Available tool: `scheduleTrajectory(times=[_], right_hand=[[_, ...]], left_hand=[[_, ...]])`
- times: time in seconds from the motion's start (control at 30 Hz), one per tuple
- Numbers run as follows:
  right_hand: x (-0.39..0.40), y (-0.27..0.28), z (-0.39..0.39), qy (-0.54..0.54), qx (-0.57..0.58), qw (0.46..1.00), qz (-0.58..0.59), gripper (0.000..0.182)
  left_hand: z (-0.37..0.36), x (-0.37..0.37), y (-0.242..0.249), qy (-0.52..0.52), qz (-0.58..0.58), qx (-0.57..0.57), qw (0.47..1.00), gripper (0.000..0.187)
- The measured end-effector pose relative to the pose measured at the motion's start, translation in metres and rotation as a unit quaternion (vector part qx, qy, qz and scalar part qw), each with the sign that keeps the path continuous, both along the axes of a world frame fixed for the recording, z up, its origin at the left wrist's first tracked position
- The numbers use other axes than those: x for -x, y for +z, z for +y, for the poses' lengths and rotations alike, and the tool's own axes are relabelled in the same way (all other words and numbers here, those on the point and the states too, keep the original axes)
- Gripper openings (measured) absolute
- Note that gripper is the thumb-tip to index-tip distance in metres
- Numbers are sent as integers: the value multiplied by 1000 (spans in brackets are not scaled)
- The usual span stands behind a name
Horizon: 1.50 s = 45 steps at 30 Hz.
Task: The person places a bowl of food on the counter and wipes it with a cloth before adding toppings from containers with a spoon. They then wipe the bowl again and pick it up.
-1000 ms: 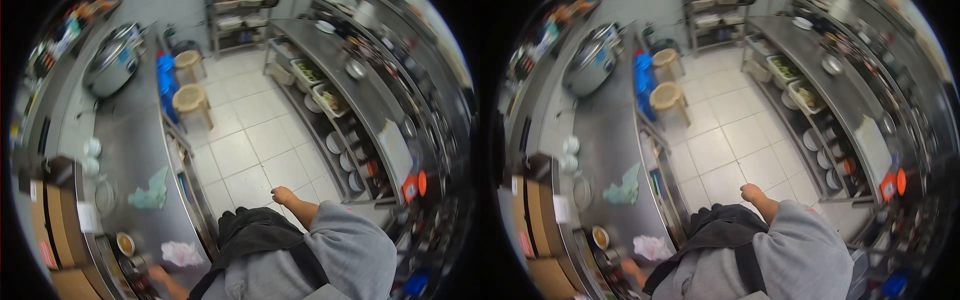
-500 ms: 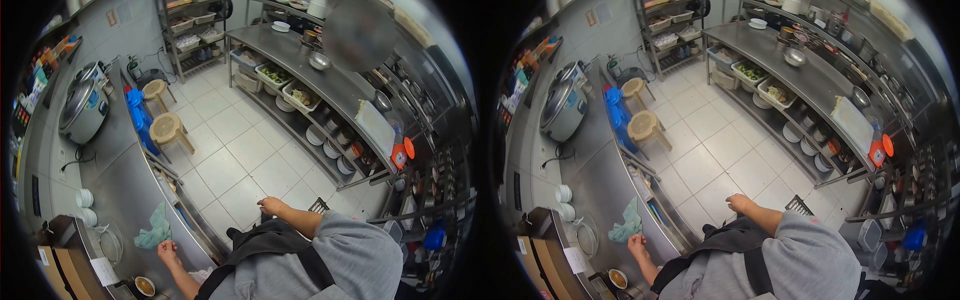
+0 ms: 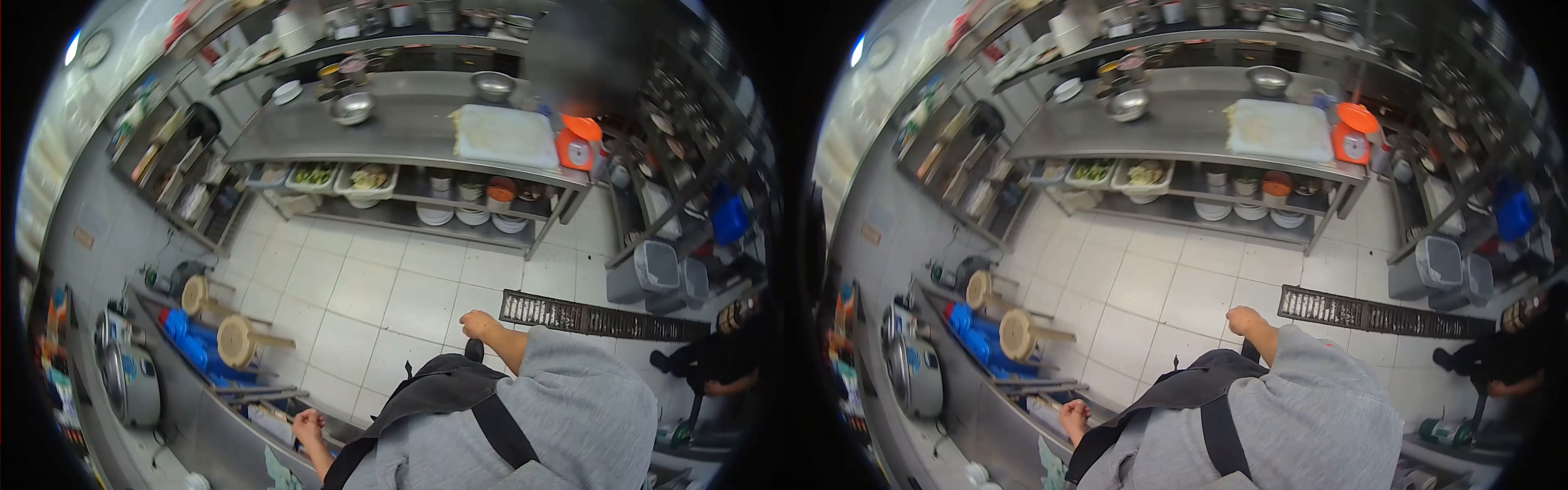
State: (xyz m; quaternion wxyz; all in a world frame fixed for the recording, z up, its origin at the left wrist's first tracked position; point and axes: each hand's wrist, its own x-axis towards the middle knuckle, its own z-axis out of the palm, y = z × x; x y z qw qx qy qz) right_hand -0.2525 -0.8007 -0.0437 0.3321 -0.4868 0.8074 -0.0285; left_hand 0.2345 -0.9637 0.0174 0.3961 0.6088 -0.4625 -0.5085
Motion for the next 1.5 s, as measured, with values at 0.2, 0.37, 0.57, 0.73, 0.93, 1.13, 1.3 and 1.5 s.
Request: scheduleTrajectory(times=[0.2,0.37,0.57,0.73,0.93,1.13,1.3,1.5], right_hand=[[117,-11,100,-177,-13,984,32,26],[146,4,205,-356,6,933,46,24],[107,-23,328,-603,-79,794,15,25],[45,-21,367,-715,-74,695,22,22],[19,-54,352,-768,-144,623,-26,24],[140,-8,318,-811,11,584,29,35],[197,26,319,-845,179,494,98,31],[117,-52,328,-851,37,519,72,32]], left_hand=[[-8,208,0,-260,-31,-57,964,8],[7,376,8,-436,-26,-50,898,5],[5,541,2,-612,-92,-19,785,4],[34,671,3,-708,-135,1,693,5],[102,800,17,-773,-35,-50,631,7],[185,927,17,-874,-10,-68,481,6],[292,1006,84,-910,37,-15,412,7],[437,1057,155,-912,173,31,371,8]])
